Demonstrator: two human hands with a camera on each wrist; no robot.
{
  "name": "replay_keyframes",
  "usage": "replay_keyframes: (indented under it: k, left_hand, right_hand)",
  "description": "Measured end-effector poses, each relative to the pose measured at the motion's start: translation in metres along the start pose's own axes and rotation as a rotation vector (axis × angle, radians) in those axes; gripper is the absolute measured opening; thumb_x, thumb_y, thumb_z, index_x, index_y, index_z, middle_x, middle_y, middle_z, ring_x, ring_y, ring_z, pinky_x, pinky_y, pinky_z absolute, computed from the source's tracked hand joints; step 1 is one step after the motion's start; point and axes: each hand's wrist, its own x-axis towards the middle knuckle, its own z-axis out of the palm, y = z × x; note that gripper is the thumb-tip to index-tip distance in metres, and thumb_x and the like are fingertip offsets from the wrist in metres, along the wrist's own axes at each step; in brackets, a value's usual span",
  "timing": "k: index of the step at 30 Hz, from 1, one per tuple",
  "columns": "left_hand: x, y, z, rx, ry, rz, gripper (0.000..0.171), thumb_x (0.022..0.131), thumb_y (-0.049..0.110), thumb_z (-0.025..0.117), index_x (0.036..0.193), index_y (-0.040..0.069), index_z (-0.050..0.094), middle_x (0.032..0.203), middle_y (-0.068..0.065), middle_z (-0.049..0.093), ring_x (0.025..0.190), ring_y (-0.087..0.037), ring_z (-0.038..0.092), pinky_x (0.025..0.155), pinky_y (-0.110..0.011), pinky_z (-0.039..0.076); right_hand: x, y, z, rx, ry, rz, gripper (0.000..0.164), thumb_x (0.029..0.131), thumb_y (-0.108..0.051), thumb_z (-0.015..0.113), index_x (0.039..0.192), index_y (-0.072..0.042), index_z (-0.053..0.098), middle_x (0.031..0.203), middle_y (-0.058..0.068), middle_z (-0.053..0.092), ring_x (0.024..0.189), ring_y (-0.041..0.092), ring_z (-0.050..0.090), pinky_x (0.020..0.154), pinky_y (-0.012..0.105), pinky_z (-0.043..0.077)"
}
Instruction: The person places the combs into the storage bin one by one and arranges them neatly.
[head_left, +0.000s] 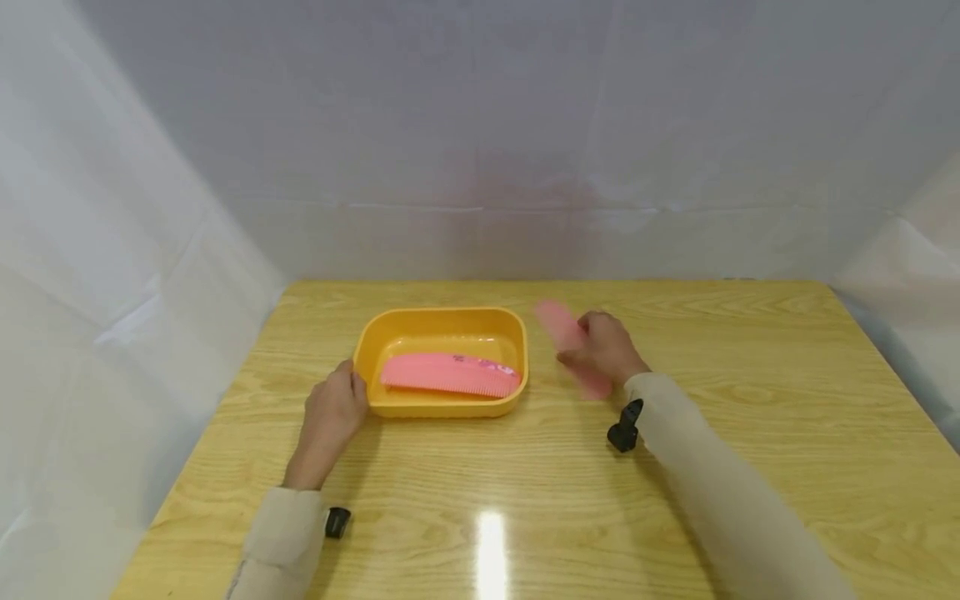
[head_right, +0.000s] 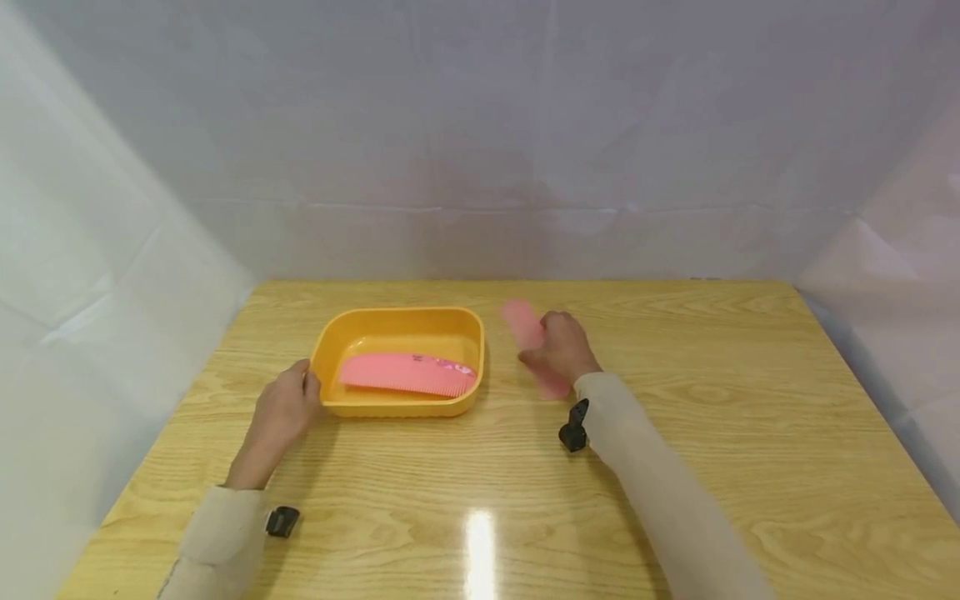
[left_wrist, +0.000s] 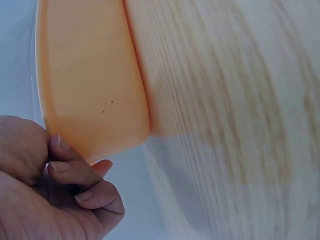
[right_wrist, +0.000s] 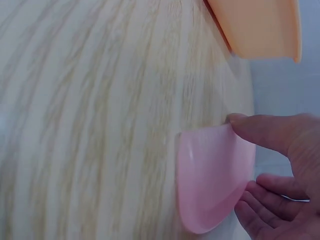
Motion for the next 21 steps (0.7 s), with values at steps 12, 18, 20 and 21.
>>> replay_keyframes:
  k: [12, 18, 20, 21]
  left_hand:
    - [0.001, -0.001, 0.0, 0.003, 0.004, 0.006, 0.025, 0.105, 0.009, 0.036, 0.104, -0.008, 0.054, 0.073, -0.015, 0.05, 0.067, -0.031, 0.049, 0.063, -0.046, 0.043]
    - [0.002, 0.0, 0.0, -0.008, -0.004, 0.002, 0.025, 0.106, 0.01, 0.035, 0.104, -0.007, 0.053, 0.07, -0.012, 0.047, 0.064, -0.028, 0.047, 0.059, -0.04, 0.04]
    - [0.002, -0.001, 0.0, -0.014, -0.008, 0.0, 0.027, 0.106, 0.011, 0.035, 0.106, -0.008, 0.053, 0.07, -0.012, 0.046, 0.064, -0.027, 0.047, 0.058, -0.039, 0.04]
    - [0.002, -0.001, 0.0, -0.015, -0.008, 0.001, 0.027, 0.106, 0.011, 0.034, 0.106, -0.008, 0.054, 0.07, -0.012, 0.047, 0.064, -0.027, 0.047, 0.058, -0.039, 0.04]
  right_hand:
    - [-0.007, 0.011, -0.011, 0.033, -0.1, -0.015, 0.055, 0.084, -0.018, 0.078, 0.129, 0.007, 0.056, 0.119, 0.021, 0.062, 0.103, 0.033, 0.061, 0.089, 0.046, 0.051]
    - [-0.011, 0.017, -0.016, 0.021, -0.138, -0.085, 0.06, 0.084, -0.014, 0.078, 0.134, 0.009, 0.053, 0.125, 0.023, 0.061, 0.109, 0.034, 0.06, 0.094, 0.049, 0.05]
    - [-0.013, 0.019, -0.018, 0.012, -0.154, -0.103, 0.061, 0.084, -0.012, 0.078, 0.135, 0.009, 0.053, 0.126, 0.023, 0.06, 0.112, 0.035, 0.059, 0.096, 0.049, 0.049]
    - [-0.013, 0.02, -0.019, 0.01, -0.16, -0.111, 0.061, 0.084, -0.012, 0.078, 0.136, 0.009, 0.053, 0.127, 0.023, 0.06, 0.113, 0.035, 0.058, 0.097, 0.049, 0.048]
